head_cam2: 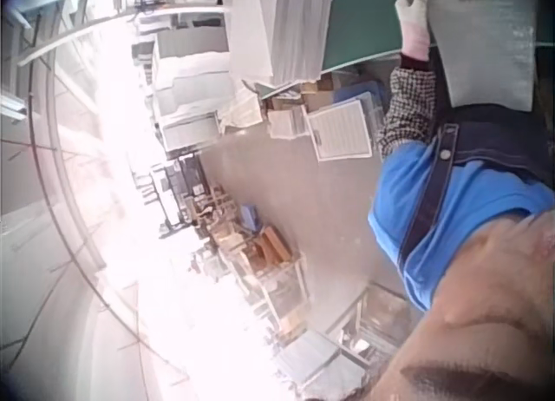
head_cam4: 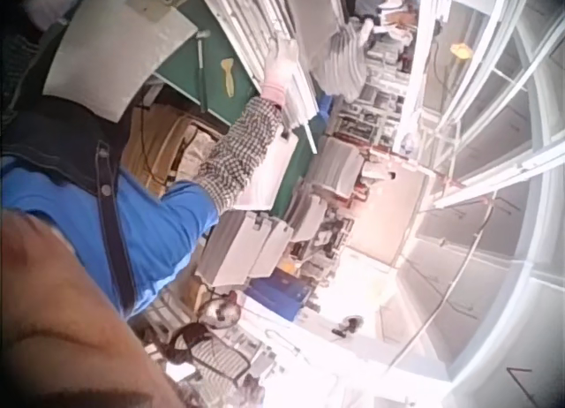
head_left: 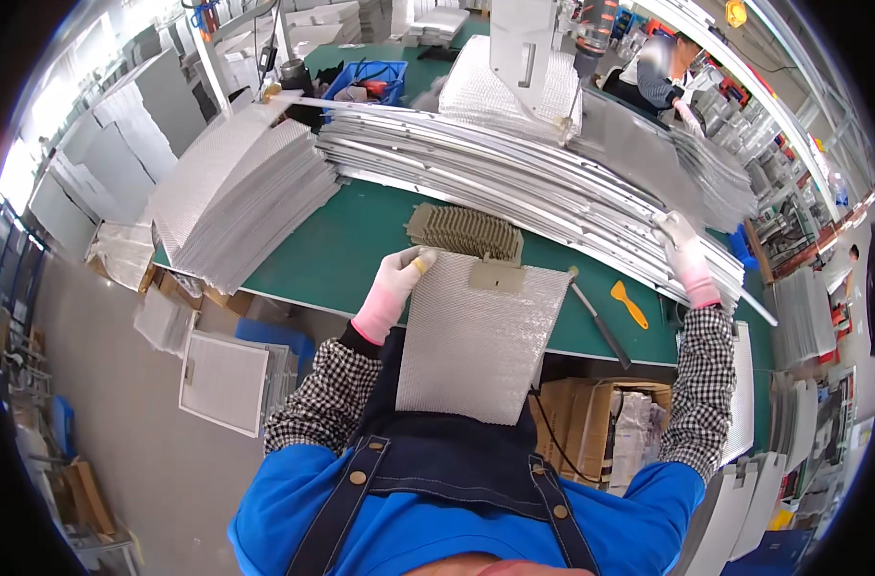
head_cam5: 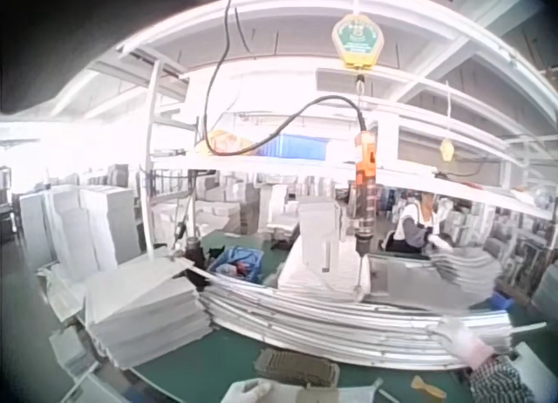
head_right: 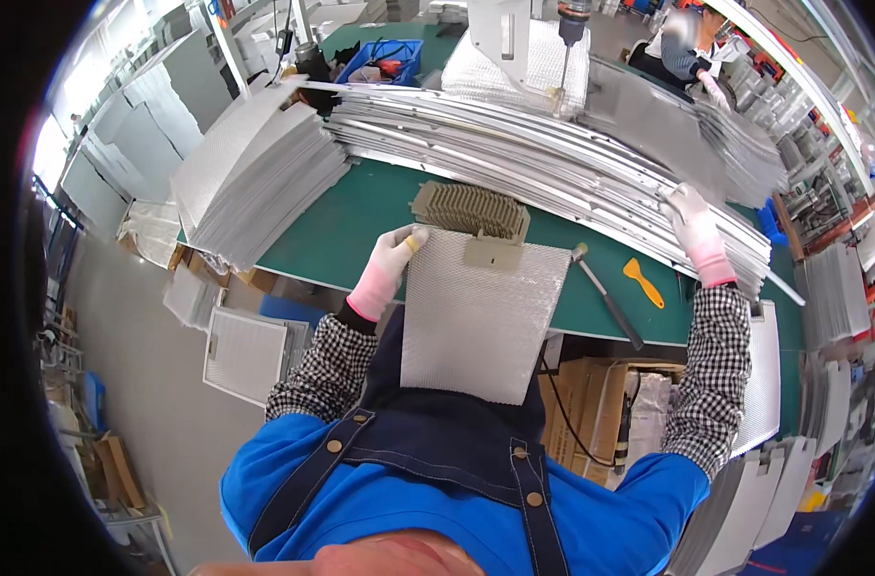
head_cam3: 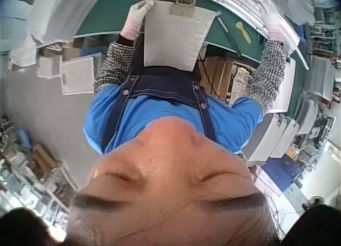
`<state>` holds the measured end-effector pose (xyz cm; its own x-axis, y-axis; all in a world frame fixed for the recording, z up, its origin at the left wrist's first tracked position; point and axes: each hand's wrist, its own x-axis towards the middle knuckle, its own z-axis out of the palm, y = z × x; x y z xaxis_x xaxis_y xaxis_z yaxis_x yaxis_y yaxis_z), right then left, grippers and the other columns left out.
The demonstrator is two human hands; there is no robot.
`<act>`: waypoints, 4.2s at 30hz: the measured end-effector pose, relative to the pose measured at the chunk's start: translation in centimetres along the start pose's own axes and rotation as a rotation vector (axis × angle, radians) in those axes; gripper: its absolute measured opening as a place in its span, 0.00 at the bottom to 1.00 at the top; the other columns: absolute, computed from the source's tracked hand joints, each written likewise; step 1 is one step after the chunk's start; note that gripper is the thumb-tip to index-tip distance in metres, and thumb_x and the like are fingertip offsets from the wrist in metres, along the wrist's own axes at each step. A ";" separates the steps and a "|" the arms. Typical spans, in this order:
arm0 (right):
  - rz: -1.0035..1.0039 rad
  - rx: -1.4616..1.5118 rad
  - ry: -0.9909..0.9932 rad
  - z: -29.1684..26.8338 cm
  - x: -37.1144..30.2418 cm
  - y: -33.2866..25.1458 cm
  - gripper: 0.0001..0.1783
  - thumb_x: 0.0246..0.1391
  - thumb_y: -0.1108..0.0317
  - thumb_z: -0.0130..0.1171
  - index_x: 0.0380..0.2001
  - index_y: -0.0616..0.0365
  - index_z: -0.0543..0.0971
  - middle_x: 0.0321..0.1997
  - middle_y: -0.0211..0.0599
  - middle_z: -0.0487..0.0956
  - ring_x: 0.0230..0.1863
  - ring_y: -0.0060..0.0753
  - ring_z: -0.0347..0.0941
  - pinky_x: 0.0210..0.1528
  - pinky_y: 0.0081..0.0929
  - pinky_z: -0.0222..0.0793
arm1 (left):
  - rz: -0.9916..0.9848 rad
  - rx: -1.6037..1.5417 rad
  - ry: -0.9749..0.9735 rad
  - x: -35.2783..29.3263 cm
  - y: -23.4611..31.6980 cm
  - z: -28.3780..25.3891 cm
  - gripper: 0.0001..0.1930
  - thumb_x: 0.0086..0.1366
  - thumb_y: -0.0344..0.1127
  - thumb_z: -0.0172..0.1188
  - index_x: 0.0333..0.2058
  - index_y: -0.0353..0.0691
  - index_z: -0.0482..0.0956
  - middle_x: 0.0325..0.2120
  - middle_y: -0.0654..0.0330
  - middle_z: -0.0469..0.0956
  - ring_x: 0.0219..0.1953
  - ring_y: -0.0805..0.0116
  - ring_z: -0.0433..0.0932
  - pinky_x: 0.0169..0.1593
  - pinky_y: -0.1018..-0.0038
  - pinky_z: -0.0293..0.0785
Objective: The person assembles air filters by picking up a mesh panel, inserting a cardboard insert, and fitting a white frame around it. They then use a handheld power drill to secure the frame to the mesh panel. The completed units are stacked on a nearby table.
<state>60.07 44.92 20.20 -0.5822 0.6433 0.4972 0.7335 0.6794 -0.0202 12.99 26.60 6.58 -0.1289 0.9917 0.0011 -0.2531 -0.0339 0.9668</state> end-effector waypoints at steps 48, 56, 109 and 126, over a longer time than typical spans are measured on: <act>0.851 1.696 0.959 1.9 -16.4 -2.3 0.33 0.69 0.42 0.48 0.59 0.63 0.70 0.59 0.55 0.73 0.59 0.57 0.70 0.62 0.51 0.64 | 0.278 -0.325 -0.161 11.1 5.2 10.9 0.23 0.76 0.49 0.51 0.55 0.32 0.71 0.50 0.51 0.76 0.50 0.60 0.78 0.54 0.71 0.76; 0.607 1.826 1.055 2.0 -14.8 1.4 0.19 0.65 0.61 0.54 0.51 0.65 0.76 0.40 0.42 0.75 0.41 0.47 0.76 0.49 0.45 0.74 | 0.318 -0.304 -0.177 10.3 4.7 9.9 0.23 0.78 0.50 0.48 0.55 0.34 0.71 0.52 0.54 0.75 0.50 0.62 0.75 0.57 0.68 0.69; -0.355 0.109 0.037 -1.1 6.1 -14.0 0.20 0.58 0.54 0.62 0.49 0.52 0.79 0.44 0.35 0.81 0.43 0.41 0.78 0.47 0.38 0.74 | 0.459 -0.486 0.200 -0.5 11.4 -1.5 0.21 0.74 0.44 0.55 0.57 0.35 0.72 0.54 0.54 0.76 0.56 0.60 0.75 0.59 0.64 0.73; -0.261 0.524 -0.357 2.1 6.6 -21.2 0.11 0.56 0.63 0.62 0.39 0.56 0.82 0.37 0.40 0.78 0.42 0.43 0.77 0.46 0.37 0.74 | 0.143 0.036 0.198 -3.7 1.6 2.3 0.12 0.71 0.34 0.59 0.43 0.30 0.82 0.31 0.69 0.79 0.33 0.84 0.71 0.39 0.83 0.69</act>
<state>39.92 35.49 22.06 -0.8627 0.4513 0.2280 0.3393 0.8511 -0.4007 15.29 23.17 8.74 -0.3472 0.9333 0.0920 -0.1853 -0.1645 0.9688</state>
